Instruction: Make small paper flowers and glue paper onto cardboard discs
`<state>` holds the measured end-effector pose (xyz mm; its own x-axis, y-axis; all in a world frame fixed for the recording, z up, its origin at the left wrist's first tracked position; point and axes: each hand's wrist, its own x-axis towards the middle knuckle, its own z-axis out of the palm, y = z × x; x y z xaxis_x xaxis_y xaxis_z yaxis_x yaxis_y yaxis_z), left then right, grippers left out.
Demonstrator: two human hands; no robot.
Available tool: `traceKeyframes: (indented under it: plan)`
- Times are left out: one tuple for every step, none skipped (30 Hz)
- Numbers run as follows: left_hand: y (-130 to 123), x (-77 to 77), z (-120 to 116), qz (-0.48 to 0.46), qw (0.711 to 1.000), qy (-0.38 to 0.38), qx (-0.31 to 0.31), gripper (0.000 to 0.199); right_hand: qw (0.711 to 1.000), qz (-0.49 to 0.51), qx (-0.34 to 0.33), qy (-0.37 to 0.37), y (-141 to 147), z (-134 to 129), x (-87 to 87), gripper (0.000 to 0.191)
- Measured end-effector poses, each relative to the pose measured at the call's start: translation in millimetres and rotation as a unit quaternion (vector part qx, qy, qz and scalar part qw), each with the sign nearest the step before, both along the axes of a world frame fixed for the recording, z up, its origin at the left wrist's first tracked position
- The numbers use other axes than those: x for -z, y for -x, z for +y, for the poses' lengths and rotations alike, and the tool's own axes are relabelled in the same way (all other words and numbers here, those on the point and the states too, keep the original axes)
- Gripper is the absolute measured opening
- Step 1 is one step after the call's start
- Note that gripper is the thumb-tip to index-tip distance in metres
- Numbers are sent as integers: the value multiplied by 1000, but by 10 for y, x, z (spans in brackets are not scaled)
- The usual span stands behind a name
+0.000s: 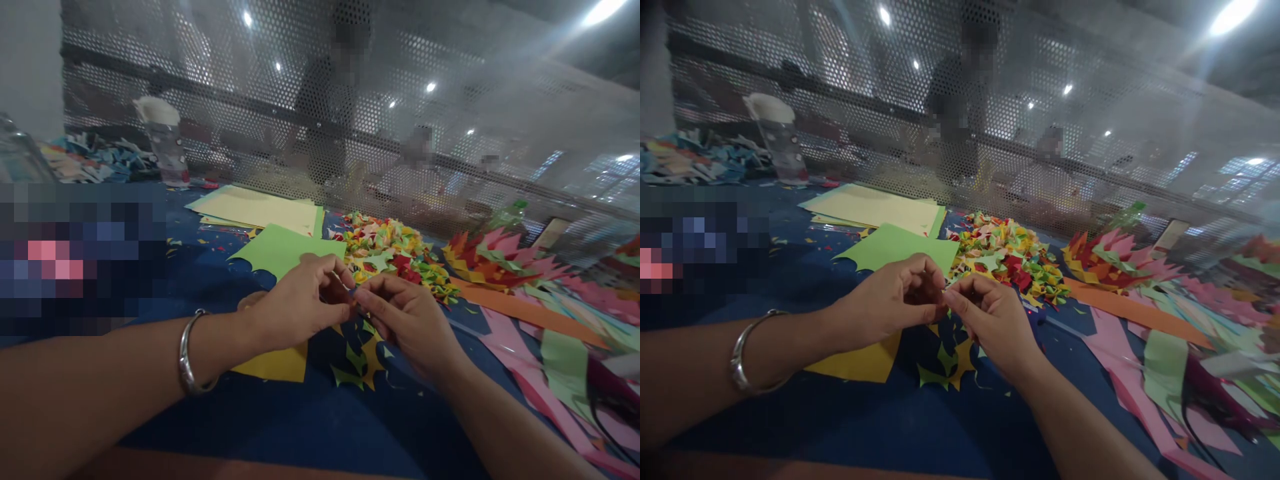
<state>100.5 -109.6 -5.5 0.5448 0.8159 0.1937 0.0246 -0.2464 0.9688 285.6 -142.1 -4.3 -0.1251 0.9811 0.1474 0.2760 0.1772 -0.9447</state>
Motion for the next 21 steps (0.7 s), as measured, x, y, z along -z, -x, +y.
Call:
traceKeyframes:
  plan:
    - [-4,-2,-4,1,1000,4,-4,26,1000,-1,0,-2,2,1,0,30]
    - [-6,-3,-5,2,1000,10,-5,26,1000,0,1,-5,3,1,-1,30]
    - [-4,-4,-1,1,1000,20,-6,26,1000,2,5,-5,4,1,-3,31]
    - [1,-4,5,-4,999,33,-6,26,1000,4,11,-4,2,1,-7,31]
    - [9,-6,14,-10,999,49,-7,27,1000,7,20,-1,-4,1,-14,32]
    - [20,-10,25,-20,998,65,-13,28,999,9,33,0,-14,2,-24,33]
    - [33,-15,38,-30,996,80,-24,29,999,4,48,-4,-30,4,-36,33]
    - [48,-23,52,-41,994,93,-41,31,998,-11,64,-17,-52,7,-51,32]
    - [64,-30,67,-51,991,103,-61,33,995,-37,79,-39,-80,11,-68,32]
    - [81,-37,82,-61,989,111,-81,35,991,-71,90,-67,-112,16,-85,31]
    - [97,-42,98,-71,986,117,-98,36,985,-112,94,-95,-149,22,-101,29]
    - [113,-44,114,-81,983,121,-109,38,977,-154,93,-116,-187,27,-117,27]
    - [127,-44,130,-89,982,123,-115,38,969,-196,84,-121,-224,31,-130,25]
    - [140,-42,144,-96,981,123,-118,38,962,-237,74,-110,-259,34,-141,24]
    - [153,-40,157,-100,980,122,-121,37,954,-279,63,-87,-289,35,-150,23]
    - [164,-38,169,-103,980,119,-124,36,944,-321,53,-60,-313,36,-156,22]
    - [174,-38,179,-105,979,117,-128,35,930,-363,44,-39,-331,35,-159,20]
    - [184,-40,188,-108,979,117,-131,34,915,-402,36,-23,-343,34,-159,18]
    - [192,-44,196,-112,978,119,-133,33,900,-434,28,-14,-349,33,-158,15]
    - [200,-48,203,-117,977,123,-132,33,888,-460,23,-9,-351,31,-156,12]
    - [206,-53,208,-122,975,128,-132,33,878,-478,21,-6,-348,29,-153,9]
